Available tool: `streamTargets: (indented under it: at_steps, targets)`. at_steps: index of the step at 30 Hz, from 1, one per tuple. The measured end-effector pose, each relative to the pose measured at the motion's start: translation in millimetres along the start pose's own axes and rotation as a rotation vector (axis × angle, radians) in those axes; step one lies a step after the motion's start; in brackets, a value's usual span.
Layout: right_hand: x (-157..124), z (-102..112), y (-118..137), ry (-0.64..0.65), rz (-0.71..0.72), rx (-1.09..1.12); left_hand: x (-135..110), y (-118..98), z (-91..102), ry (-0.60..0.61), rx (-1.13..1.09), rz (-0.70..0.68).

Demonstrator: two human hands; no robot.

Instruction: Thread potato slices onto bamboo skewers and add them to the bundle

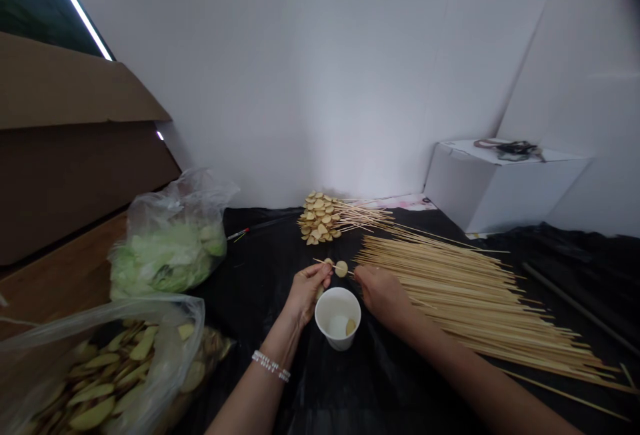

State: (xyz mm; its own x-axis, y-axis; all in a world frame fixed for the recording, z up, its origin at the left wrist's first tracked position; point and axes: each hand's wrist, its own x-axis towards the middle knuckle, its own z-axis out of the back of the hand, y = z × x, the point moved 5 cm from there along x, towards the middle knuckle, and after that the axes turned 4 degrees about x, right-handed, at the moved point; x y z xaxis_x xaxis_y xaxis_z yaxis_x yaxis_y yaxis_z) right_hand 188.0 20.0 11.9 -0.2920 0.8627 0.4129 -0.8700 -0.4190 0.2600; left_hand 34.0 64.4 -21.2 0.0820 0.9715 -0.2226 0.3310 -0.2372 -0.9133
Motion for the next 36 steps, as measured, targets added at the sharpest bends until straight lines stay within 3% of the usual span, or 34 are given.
streamTargets:
  at_steps: [5, 12, 19, 24, 27, 31, 33, 36]
  targets:
    - [-1.5, 3.5, 6.2, -0.033, 0.072, -0.072, -0.1, 0.5, -0.3, -0.010, 0.003, 0.008]
    - [4.3, -4.0, -4.6, 0.076, -0.076, 0.222, -2.8, -0.5, -3.4, 0.032, 0.051, 0.013]
    - [1.8, -1.3, -1.2, 0.011, -0.040, 0.137, -5.0, -1.6, -4.8, 0.008, 0.077, 0.020]
    - [3.6, -1.1, -3.0, 0.034, -0.052, 0.310, -5.1, 1.1, -4.9, 0.022, 0.060, 0.035]
    - [6.0, 1.4, -8.1, 0.005, -0.076, 0.364, -4.3, 3.2, -5.1, 0.042, -0.054, 0.098]
    - [7.2, 8.9, -17.1, -0.075, -0.118, 0.382, -2.5, 2.9, -1.4, 0.079, -0.467, 0.312]
    - [7.2, 11.1, -19.8, -0.095, -0.120, 0.389, 0.4, -3.5, 6.4, 0.049, -0.667, 0.305]
    - [7.0, 11.5, -19.5, -0.097, -0.095, 0.397, 3.9, -9.9, 18.9, 0.003, -0.760, 0.243]
